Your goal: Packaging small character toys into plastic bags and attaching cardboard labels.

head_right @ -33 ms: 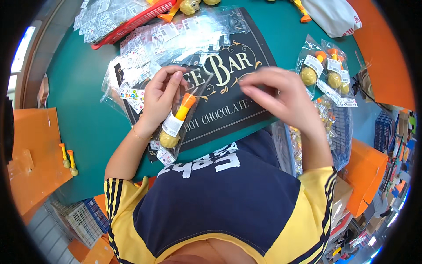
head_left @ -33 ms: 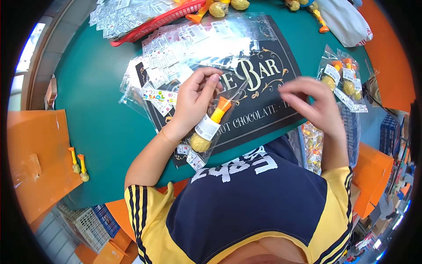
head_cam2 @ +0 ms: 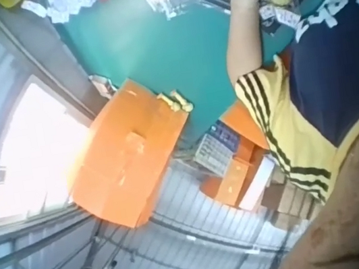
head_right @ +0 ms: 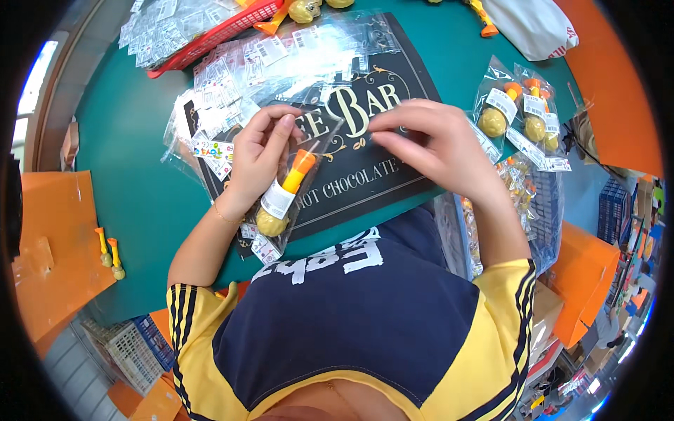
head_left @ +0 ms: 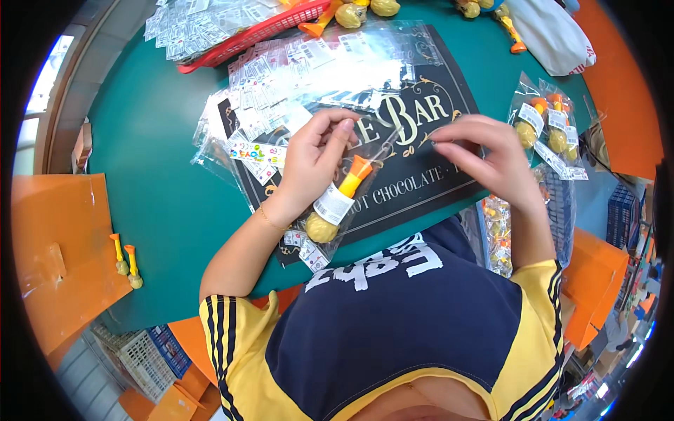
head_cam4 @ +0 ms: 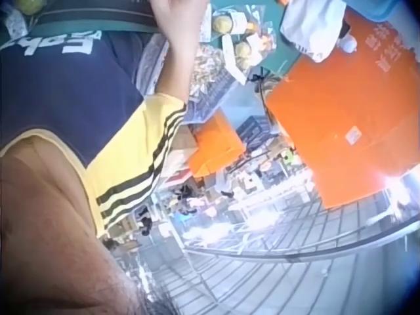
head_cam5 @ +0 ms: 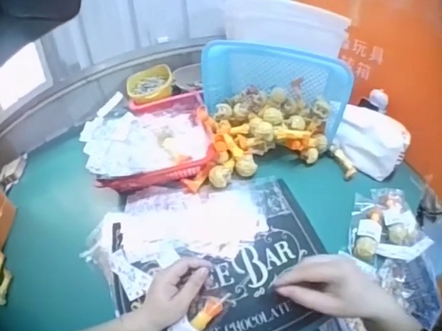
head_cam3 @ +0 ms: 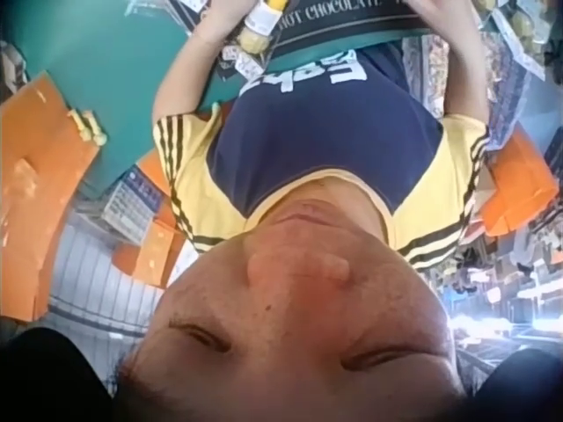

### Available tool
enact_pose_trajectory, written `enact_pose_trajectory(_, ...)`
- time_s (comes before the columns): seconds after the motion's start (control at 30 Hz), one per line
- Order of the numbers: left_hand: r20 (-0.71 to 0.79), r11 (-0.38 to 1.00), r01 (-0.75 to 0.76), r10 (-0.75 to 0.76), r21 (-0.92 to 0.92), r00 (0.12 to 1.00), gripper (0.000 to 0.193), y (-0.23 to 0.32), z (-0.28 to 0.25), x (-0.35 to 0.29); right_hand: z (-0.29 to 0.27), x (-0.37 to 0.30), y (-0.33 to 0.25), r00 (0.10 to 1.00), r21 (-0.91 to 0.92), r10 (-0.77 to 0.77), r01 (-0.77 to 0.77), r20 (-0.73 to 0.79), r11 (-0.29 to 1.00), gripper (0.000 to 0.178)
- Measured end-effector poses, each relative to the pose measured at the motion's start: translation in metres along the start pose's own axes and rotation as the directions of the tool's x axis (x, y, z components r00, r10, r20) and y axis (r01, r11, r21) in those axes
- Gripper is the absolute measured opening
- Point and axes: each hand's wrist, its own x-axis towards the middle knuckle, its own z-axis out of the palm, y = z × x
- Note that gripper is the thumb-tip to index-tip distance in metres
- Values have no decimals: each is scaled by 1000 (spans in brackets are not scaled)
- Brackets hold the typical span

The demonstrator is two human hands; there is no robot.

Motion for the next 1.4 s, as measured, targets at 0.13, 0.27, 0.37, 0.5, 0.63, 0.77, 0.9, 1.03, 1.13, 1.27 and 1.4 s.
enact_pose_trajectory(0.13, 2, 987, -99, 100, 125, 995, 17, -3, 7, -2, 27, 40, 10, 978, 152, 100, -128, 180, 980, 14)
enact_pose_trajectory(0.27, -5, 961, -175, 180, 216, 984, 16, -7, 9, 0, 32, 60, 22, 940, 230, -96, 19, 327, 973, 14)
enact_pose_trajectory(0.37, 12, 938, -186, 191, 293, 982, 17, -5, 8, 1, 32, 61, 25, 872, 171, -12, -83, 490, 982, 14)
enact_pose_trajectory(0.5, 29, 937, -160, 159, 309, 987, 18, -5, 8, 2, 43, 56, 33, 911, 384, 55, -226, 408, 895, 19)
enact_pose_trajectory(0.63, 14, 967, -88, 87, 239, 996, 18, -4, 8, 3, 42, 57, 40, 845, 191, 224, -353, 486, 916, 24)
enact_pose_trajectory(0.77, 5, 963, -115, 117, 244, 993, 18, -8, 9, 3, 50, 54, 39, 920, 513, 27, -242, 390, 824, 32)
enact_pose_trajectory(0.9, -45, 970, -96, 109, 225, 993, 16, -11, 10, 3, 50, 53, 32, 887, 530, 47, -316, 459, 787, 49)
enact_pose_trajectory(1.03, -61, 964, -89, 108, 250, 992, 16, -10, 11, 3, 55, 51, 30, 898, 530, 45, -297, 437, 794, 60)
enact_pose_trajectory(1.13, -78, 978, -80, 97, 194, 992, 16, -12, 10, 4, 65, 50, 32, 937, 603, 25, -244, 347, 759, 65)
enact_pose_trajectory(1.27, -74, 973, -76, 94, 216, 993, 16, -13, 10, 3, 67, 50, 31, 934, 505, 37, -225, 355, 833, 61)
enact_pose_trajectory(1.4, -60, 967, -77, 94, 245, 994, 15, -10, 10, 3, 64, 49, 31, 929, 477, 37, -223, 367, 850, 56)
